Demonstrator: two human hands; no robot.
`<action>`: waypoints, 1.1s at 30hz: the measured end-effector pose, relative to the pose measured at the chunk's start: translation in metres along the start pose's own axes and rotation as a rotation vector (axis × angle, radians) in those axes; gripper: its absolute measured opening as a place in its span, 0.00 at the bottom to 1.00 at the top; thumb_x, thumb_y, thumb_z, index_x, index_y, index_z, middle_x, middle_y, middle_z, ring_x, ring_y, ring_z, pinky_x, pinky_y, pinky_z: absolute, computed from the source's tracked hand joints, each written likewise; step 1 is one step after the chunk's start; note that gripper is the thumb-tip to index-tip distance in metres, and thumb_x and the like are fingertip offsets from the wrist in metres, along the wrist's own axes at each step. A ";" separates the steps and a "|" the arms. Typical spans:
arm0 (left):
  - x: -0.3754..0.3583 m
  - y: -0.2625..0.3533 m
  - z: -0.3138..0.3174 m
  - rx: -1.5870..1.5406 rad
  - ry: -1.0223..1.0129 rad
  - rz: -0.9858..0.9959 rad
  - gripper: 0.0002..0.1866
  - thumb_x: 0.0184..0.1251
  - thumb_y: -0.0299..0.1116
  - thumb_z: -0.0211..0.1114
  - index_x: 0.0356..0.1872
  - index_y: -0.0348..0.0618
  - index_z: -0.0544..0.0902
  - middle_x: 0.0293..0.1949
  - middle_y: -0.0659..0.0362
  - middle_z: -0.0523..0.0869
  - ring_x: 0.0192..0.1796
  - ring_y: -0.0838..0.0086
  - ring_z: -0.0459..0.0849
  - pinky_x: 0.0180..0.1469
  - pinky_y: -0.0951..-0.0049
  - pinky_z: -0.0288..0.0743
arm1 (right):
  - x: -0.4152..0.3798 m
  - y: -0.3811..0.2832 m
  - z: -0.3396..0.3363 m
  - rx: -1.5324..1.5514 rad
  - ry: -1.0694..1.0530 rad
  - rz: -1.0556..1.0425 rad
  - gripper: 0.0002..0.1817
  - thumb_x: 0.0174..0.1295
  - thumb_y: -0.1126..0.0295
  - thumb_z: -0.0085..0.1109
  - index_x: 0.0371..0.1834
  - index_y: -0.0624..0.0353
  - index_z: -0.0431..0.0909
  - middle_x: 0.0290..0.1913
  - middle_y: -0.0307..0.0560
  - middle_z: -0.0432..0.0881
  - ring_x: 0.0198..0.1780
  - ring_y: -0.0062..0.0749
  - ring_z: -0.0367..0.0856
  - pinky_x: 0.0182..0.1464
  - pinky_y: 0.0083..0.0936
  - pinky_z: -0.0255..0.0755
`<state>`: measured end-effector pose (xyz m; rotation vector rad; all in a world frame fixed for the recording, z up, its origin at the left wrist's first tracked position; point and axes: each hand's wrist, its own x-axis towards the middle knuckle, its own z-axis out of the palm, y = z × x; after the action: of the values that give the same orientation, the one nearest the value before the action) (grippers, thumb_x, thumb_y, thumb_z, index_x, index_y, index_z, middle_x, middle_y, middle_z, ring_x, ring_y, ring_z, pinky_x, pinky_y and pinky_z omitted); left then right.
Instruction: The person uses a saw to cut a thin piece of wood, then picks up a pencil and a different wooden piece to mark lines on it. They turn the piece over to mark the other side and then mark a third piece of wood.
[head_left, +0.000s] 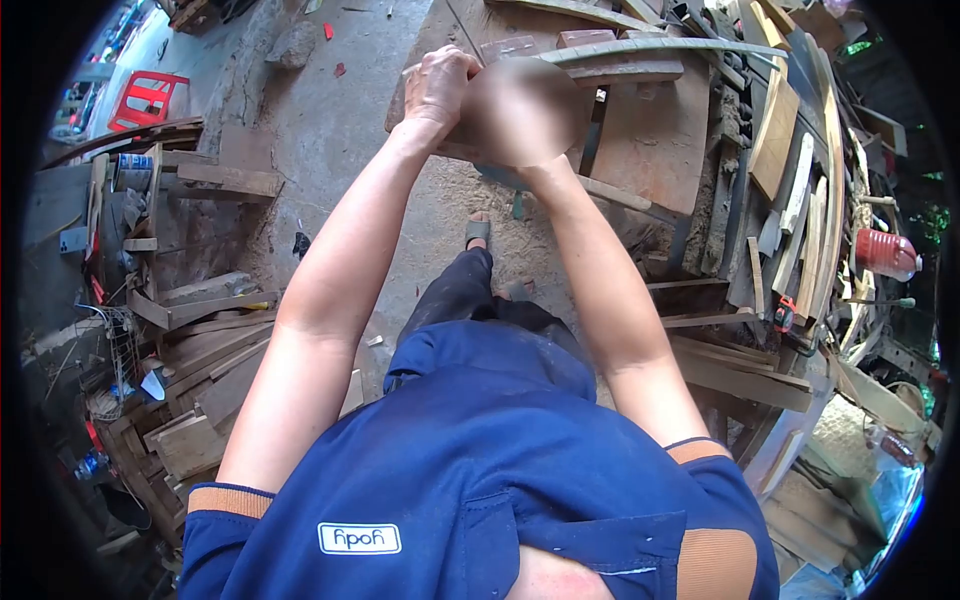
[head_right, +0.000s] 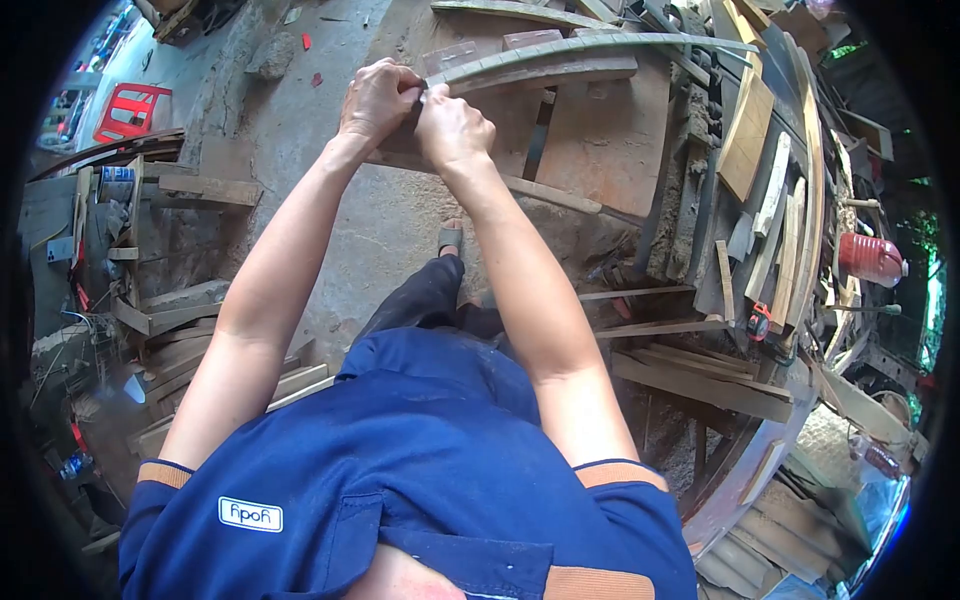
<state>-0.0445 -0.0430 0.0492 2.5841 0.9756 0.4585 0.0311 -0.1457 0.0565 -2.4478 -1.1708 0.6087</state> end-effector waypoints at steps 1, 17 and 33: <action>0.000 0.002 0.000 -0.016 0.011 -0.003 0.09 0.59 0.34 0.68 0.38 0.47 0.91 0.41 0.55 0.87 0.45 0.59 0.88 0.53 0.62 0.80 | -0.002 0.001 -0.002 0.006 -0.013 0.004 0.14 0.68 0.68 0.44 0.50 0.63 0.73 0.46 0.69 0.85 0.51 0.61 0.85 0.53 0.52 0.78; -0.003 0.005 0.005 0.095 0.025 0.035 0.09 0.58 0.34 0.67 0.38 0.48 0.91 0.44 0.57 0.88 0.47 0.59 0.87 0.52 0.61 0.81 | -0.051 0.020 0.002 -0.083 0.040 0.013 0.10 0.68 0.69 0.46 0.45 0.61 0.74 0.37 0.65 0.87 0.43 0.56 0.88 0.45 0.49 0.82; -0.001 0.003 0.002 0.008 0.010 0.026 0.10 0.56 0.33 0.69 0.39 0.48 0.91 0.42 0.54 0.88 0.47 0.57 0.87 0.53 0.61 0.79 | -0.006 0.010 0.013 -0.050 0.103 -0.013 0.11 0.71 0.66 0.44 0.44 0.59 0.74 0.39 0.62 0.88 0.44 0.55 0.89 0.45 0.49 0.81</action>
<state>-0.0428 -0.0460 0.0483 2.6073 0.9500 0.4761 0.0272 -0.1548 0.0423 -2.4791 -1.1732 0.4497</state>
